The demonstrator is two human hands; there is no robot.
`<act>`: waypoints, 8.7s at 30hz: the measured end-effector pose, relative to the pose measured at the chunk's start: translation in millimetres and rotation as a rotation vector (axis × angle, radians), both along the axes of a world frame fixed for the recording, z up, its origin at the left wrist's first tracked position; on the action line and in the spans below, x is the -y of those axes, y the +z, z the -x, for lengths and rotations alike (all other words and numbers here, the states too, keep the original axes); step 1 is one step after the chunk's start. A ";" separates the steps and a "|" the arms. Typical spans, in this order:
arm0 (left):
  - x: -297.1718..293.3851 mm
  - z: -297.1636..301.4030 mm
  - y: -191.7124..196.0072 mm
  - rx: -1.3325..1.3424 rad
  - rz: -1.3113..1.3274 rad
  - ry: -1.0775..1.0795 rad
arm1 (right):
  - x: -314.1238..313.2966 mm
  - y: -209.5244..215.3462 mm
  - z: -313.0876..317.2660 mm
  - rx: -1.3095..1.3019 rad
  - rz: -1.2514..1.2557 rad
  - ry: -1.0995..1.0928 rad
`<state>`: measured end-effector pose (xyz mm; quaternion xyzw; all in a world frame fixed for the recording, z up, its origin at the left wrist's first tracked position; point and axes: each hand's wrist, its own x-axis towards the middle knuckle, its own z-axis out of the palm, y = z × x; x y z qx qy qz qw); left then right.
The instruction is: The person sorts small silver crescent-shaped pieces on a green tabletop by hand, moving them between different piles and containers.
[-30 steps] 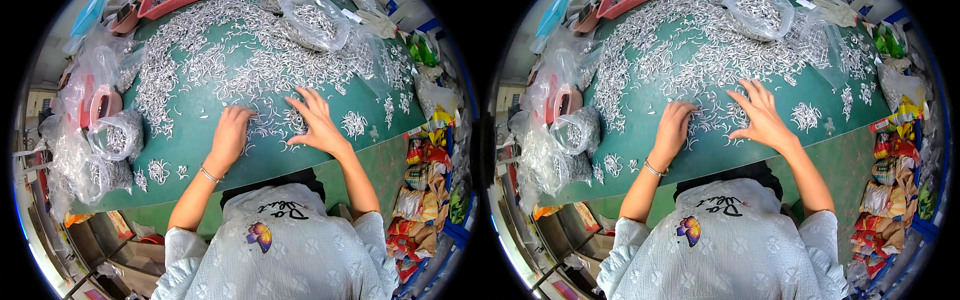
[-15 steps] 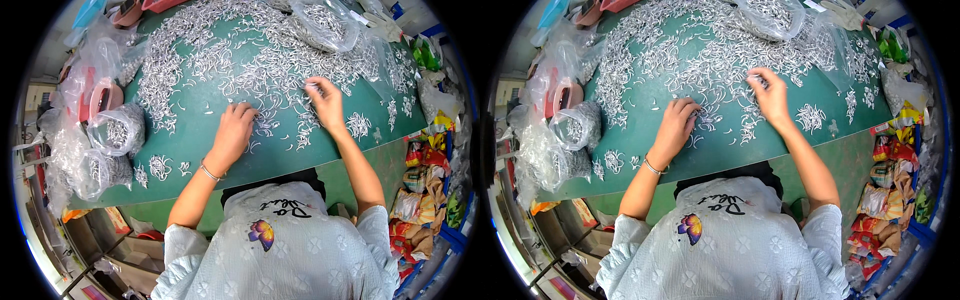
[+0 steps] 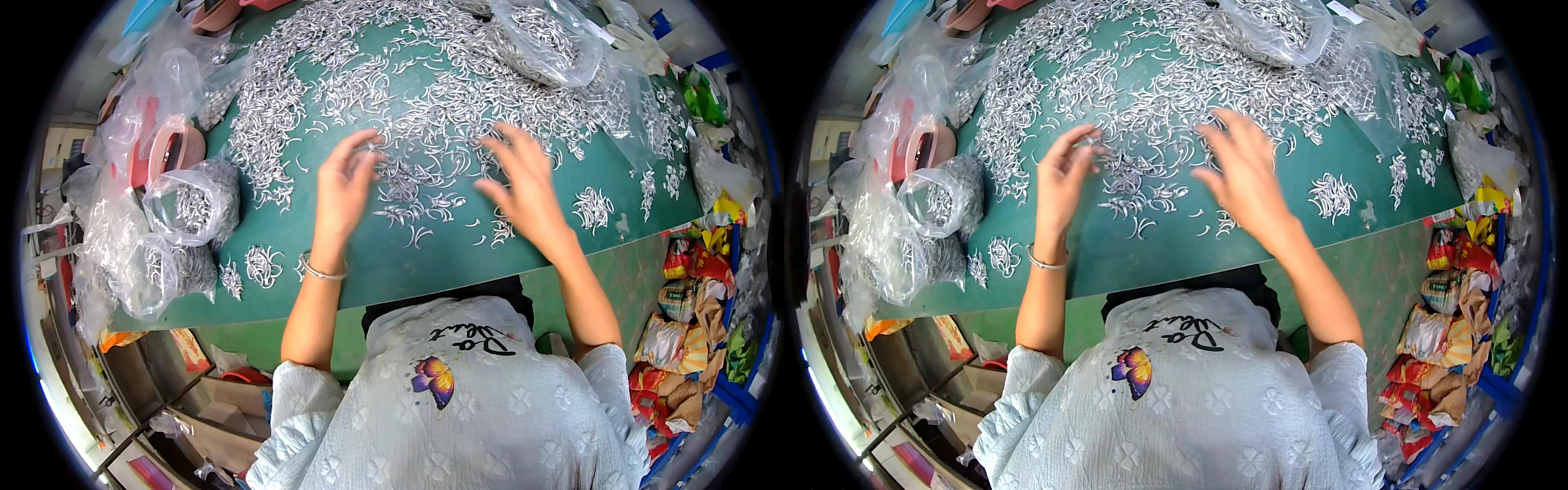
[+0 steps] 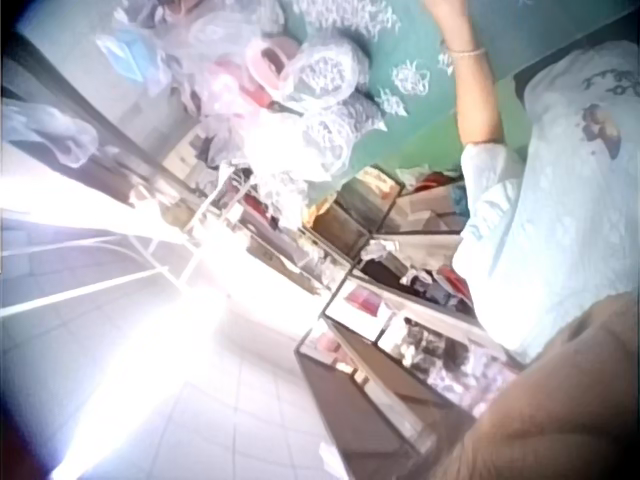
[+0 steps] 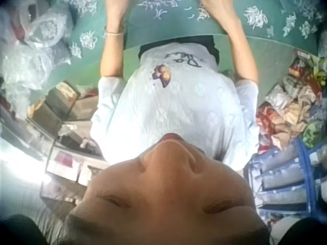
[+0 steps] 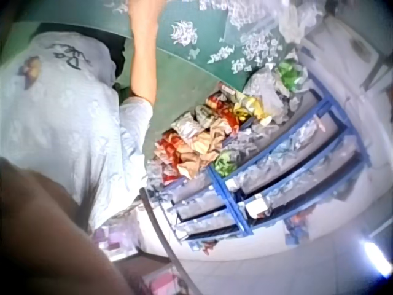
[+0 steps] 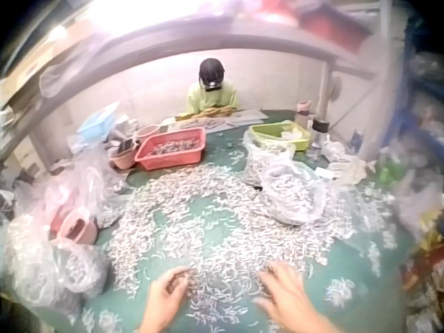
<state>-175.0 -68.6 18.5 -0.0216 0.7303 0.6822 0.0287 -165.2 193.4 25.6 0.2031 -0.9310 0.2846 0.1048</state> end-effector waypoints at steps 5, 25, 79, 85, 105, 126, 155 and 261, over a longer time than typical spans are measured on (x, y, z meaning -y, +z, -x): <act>-12.9 -28.0 2.6 -0.321 0.857 -0.328 | 39.7 -19.8 -5.6 -0.031 -0.044 0.305; 17.5 4.5 -8.4 -0.429 0.481 0.079 | 0.3 -1.7 3.0 -0.010 0.059 0.111; -16.8 -141.0 -24.7 -0.278 0.704 0.098 | 106.0 -27.0 -7.1 -0.105 -0.084 0.333; -16.1 -143.4 -25.9 -0.298 0.686 0.082 | 76.6 -21.6 -18.4 -0.049 -0.107 0.347; -12.2 -145.1 -26.7 -0.303 0.697 0.094 | 77.2 3.5 -30.4 0.005 -0.128 0.108; -29.0 -127.2 -8.0 -0.328 0.822 0.057 | 120.3 -32.6 -0.7 -0.175 -0.139 0.237; -4.5 -136.4 -20.1 -0.409 0.634 -0.363 | 36.7 1.2 -4.2 0.150 -0.050 0.552; -4.1 -158.9 -39.2 -0.417 0.558 0.013 | 171.3 -21.4 -1.9 0.104 -0.170 0.743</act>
